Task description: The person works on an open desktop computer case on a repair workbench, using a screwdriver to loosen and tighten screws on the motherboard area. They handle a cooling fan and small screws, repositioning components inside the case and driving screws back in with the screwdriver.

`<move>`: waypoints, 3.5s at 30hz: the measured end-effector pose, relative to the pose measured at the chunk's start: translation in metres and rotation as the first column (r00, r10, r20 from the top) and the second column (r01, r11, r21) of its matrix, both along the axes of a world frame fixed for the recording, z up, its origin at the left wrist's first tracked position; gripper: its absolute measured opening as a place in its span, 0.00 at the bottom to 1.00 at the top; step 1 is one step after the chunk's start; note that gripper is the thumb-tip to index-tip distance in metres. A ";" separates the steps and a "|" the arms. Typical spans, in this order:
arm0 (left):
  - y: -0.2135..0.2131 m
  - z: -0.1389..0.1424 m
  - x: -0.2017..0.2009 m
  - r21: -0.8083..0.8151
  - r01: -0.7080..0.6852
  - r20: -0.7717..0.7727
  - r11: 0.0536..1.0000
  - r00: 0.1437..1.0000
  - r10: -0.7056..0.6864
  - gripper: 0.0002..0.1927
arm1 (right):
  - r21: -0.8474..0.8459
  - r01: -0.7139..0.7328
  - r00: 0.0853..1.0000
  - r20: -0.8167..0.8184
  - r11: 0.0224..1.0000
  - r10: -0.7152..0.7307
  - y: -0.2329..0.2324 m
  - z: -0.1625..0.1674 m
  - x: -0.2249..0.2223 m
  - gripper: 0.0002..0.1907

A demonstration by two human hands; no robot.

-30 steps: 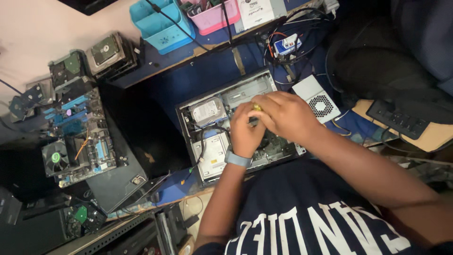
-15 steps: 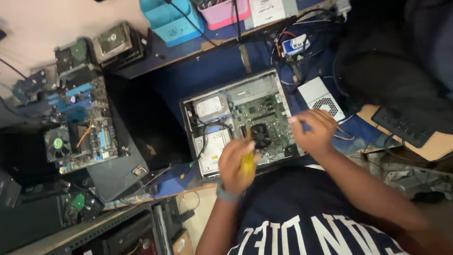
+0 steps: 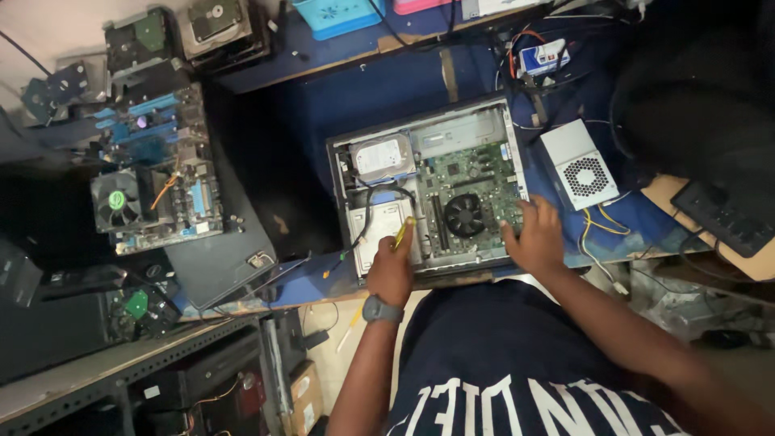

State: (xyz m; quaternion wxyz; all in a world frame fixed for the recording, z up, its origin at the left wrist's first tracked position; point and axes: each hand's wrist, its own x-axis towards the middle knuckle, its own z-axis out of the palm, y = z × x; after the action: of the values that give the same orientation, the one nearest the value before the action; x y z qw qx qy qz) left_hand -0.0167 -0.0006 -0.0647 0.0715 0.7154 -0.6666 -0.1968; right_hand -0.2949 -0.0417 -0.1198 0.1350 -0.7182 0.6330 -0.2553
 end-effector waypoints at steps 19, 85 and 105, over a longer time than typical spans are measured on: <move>0.008 -0.045 0.024 -0.132 0.163 0.009 0.978 0.987 -0.164 0.39 | 0.017 -0.295 0.864 -0.423 0.955 0.274 0.002 0.078 0.097 0.29; -0.034 -0.031 0.032 -0.478 -0.056 -0.271 0.876 0.959 -0.086 0.16 | 0.308 0.505 0.862 -0.224 0.806 -0.455 -0.048 0.055 -0.032 0.46; 0.065 -0.043 0.045 -0.297 -0.001 -0.645 0.955 0.737 -0.200 0.19 | 0.312 -0.493 0.856 0.007 0.812 0.516 0.017 0.038 0.041 0.46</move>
State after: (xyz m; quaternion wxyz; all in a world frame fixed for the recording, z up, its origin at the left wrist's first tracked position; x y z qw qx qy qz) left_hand 0.0282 0.0643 -0.1077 0.3946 0.5425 -0.6548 -0.3481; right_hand -0.2542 -0.0249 -0.0819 0.2816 -0.8403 0.4560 -0.0819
